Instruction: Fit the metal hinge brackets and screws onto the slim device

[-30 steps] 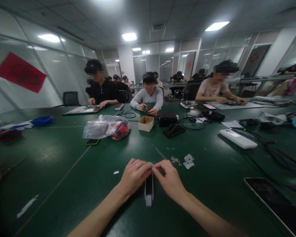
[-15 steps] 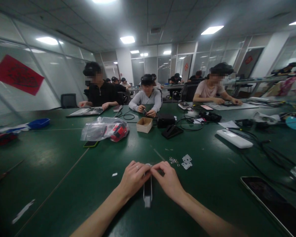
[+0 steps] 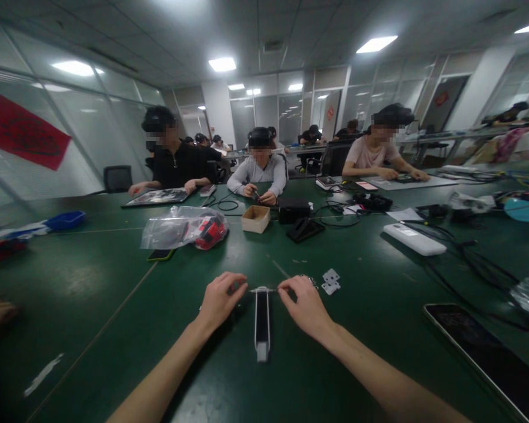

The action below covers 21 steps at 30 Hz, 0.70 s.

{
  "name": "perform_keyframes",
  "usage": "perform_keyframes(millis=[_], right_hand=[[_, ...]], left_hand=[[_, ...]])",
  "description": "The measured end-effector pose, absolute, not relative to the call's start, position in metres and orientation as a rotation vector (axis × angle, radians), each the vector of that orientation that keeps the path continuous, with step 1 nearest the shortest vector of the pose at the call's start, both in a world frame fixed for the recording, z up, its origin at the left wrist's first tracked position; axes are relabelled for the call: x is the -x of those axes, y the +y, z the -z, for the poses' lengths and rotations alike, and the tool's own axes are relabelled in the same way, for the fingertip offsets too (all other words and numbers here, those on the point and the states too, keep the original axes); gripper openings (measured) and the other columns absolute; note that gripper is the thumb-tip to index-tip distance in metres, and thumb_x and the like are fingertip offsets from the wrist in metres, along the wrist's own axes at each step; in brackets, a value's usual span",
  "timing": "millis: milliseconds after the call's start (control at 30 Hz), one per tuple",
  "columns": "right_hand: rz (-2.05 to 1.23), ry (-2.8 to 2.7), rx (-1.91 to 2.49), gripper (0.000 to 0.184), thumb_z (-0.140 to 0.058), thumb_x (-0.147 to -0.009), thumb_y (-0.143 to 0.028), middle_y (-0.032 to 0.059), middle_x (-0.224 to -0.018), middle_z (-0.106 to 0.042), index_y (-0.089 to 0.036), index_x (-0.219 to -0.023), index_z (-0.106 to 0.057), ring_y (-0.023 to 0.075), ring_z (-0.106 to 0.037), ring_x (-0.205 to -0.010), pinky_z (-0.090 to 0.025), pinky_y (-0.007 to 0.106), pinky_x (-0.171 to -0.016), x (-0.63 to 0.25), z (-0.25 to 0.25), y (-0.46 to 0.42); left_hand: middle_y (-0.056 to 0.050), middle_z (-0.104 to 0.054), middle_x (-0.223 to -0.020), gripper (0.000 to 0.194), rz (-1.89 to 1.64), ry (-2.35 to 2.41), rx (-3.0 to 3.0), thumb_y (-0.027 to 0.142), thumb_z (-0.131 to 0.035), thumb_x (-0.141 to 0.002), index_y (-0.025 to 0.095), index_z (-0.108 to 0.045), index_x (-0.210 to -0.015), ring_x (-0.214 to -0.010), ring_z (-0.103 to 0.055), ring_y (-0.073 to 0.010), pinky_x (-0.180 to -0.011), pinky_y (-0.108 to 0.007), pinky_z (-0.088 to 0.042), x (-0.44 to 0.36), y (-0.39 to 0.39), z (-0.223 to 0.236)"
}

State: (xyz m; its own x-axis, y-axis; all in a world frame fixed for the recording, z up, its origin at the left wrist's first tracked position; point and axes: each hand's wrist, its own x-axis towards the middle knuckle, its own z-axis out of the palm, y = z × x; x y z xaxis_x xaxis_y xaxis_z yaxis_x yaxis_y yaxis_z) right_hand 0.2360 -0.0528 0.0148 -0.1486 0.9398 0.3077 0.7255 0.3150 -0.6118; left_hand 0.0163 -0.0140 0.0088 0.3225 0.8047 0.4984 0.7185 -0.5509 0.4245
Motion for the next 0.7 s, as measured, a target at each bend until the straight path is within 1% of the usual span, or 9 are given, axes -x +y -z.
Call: perform_keyframes(millis=[100, 233, 533, 700], right_hand=[[-0.421, -1.962, 1.506, 0.02, -0.046, -0.087, -0.028, 0.0053, -0.089, -0.063, -0.018, -0.091, -0.063, 0.0197, -0.055, -0.087, -0.04, 0.04, -0.085, -0.237, -0.013, -0.051], [-0.446, -1.986, 1.519, 0.022, -0.046, -0.088, -0.029, 0.0061, -0.091, -0.063, -0.018, -0.093, -0.064, 0.02, -0.054, -0.088, -0.042, 0.039, -0.082, -0.236, -0.014, -0.051], [-0.467, -2.024, 1.531, 0.024, -0.045, -0.089, -0.031, 0.0057, -0.094, -0.063, -0.019, -0.096, -0.065, 0.0199, -0.054, -0.09, -0.042, 0.038, -0.081, -0.236, -0.011, -0.049], [-0.427, -2.056, 1.513, 0.023, -0.046, -0.088, -0.031, 0.006, -0.094, -0.064, -0.019, -0.094, -0.065, 0.0203, -0.054, -0.089, -0.042, 0.037, -0.08, -0.238, -0.005, -0.045]], left_hand=[[0.0, -0.065, -0.086, 0.01, -0.926, 1.393, -2.432, 0.023, -0.057, -0.082, 0.02, -0.063, -0.09, -0.068, -0.057, -0.0127, -0.07, -0.026, -0.045, -0.014, -0.011, -0.006], [0.0, -0.066, -0.086, 0.013, -0.794, 1.303, -2.455, 0.025, -0.056, -0.084, 0.021, -0.064, -0.093, -0.072, -0.058, -0.0131, -0.07, -0.024, -0.044, -0.014, -0.011, -0.004], [0.0, -0.069, -0.089, 0.015, -0.716, 1.272, -2.438, 0.027, -0.055, -0.084, 0.022, -0.066, -0.093, -0.077, -0.06, -0.0143, -0.07, -0.024, -0.044, -0.01, -0.011, -0.011], [0.002, -0.07, -0.087, 0.016, -0.66, 1.295, -2.414, 0.029, -0.057, -0.083, 0.023, -0.068, -0.094, -0.074, -0.061, -0.0126, -0.072, -0.023, -0.043, -0.011, -0.011, -0.009]])
